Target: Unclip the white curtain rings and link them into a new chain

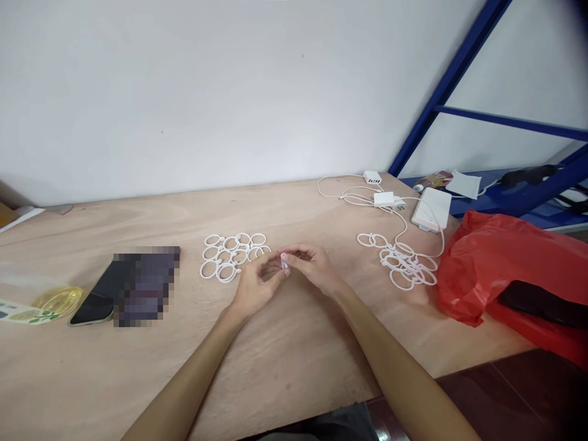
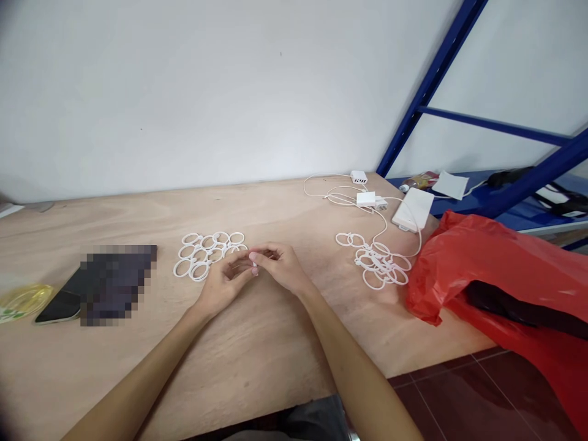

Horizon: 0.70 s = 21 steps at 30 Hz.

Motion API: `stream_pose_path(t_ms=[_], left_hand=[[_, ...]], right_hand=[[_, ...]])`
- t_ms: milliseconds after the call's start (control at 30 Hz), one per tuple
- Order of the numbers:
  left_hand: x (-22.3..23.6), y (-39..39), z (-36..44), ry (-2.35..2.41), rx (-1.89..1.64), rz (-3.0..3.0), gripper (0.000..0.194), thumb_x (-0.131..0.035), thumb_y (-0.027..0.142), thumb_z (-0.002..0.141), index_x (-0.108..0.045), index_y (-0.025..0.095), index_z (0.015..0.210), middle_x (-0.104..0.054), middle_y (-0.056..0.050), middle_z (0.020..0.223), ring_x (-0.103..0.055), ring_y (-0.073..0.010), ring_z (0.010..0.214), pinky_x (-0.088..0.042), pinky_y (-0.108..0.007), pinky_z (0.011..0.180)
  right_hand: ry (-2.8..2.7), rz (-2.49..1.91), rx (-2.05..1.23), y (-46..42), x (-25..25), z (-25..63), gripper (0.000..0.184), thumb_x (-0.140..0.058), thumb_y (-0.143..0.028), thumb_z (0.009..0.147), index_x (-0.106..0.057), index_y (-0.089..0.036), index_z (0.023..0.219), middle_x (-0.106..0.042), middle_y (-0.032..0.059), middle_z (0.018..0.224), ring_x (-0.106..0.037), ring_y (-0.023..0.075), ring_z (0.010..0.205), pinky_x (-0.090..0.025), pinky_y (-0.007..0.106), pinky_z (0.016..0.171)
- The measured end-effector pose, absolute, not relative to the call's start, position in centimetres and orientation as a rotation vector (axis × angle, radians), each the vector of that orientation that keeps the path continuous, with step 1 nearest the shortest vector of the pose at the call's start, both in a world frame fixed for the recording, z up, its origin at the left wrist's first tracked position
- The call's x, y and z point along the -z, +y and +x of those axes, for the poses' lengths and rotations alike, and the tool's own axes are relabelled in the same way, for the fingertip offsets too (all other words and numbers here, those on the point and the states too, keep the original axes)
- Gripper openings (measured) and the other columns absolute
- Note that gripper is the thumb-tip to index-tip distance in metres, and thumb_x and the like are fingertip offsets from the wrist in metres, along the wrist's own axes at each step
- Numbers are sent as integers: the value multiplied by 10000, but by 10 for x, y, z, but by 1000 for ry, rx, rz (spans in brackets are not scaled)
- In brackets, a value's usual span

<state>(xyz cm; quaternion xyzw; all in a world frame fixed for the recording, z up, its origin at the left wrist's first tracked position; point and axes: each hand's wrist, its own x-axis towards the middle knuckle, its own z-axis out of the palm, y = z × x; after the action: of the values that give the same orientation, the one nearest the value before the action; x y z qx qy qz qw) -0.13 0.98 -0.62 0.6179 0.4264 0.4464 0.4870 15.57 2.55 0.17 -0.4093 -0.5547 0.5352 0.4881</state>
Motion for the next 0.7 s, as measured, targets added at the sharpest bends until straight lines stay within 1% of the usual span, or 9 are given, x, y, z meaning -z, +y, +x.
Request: stream_pose_path(t_ms=[67, 167, 300, 433, 600, 700], left_hand=[[7, 9, -1, 1057, -1084, 1511, 360, -676, 251, 771, -628, 129, 1106, -709, -101, 1028, -676, -218, 940, -532, -379, 894], [4, 8, 0, 1059, -1070, 1531, 350, -658, 240, 782, -635, 125, 1112, -710, -108, 1055, -675, -221, 939, -528, -374, 892], [-2, 6, 1, 1039, -1032, 1573, 339, -622, 229, 803, -643, 130, 1127, -703, -111, 1099, -668, -224, 957, -522, -366, 892], [-6, 5, 0, 1021, -1015, 1602, 342, -599, 229, 819, -641, 136, 1146, -704, -104, 1105, -658, -237, 1003, -522, -353, 884], [-6, 5, -1, 1028, -998, 1603, 350, -605, 230, 811, -640, 144, 1148, -709, -97, 1085, -662, -229, 973, -519, -354, 883], [-4, 6, -1, 1051, -998, 1593, 347, -616, 241, 797, -642, 139, 1127, -714, -90, 1027, -667, -209, 917, -525, -335, 853]], right_hand=[[-1409, -1007, -1265, 25, -2, 156, 221, -688, -388, 753, -721, -190, 846, -709, 33, 810, -639, 180, 805, -482, 324, 767], [-1471, -1055, -1175, 22, -3, 155, 198, -652, -359, 787, -718, -189, 866, -714, 41, 845, -639, 187, 837, -482, 327, 784], [-1515, -1088, -1080, 20, -1, 152, 195, -603, -339, 822, -695, -176, 878, -703, 38, 821, -626, 174, 795, -479, 310, 746], [-1538, -1090, -1028, 19, -1, 150, 180, -579, -324, 830, -687, -180, 843, -694, 27, 796, -611, 157, 744, -471, 289, 708], [-1508, -1086, -1036, 19, -1, 151, 168, -603, -329, 816, -687, -184, 807, -681, 15, 743, -609, 155, 724, -477, 286, 707], [-1507, -1085, -1075, 20, 1, 150, 172, -607, -333, 813, -696, -186, 819, -690, 17, 743, -617, 160, 734, -484, 287, 710]])
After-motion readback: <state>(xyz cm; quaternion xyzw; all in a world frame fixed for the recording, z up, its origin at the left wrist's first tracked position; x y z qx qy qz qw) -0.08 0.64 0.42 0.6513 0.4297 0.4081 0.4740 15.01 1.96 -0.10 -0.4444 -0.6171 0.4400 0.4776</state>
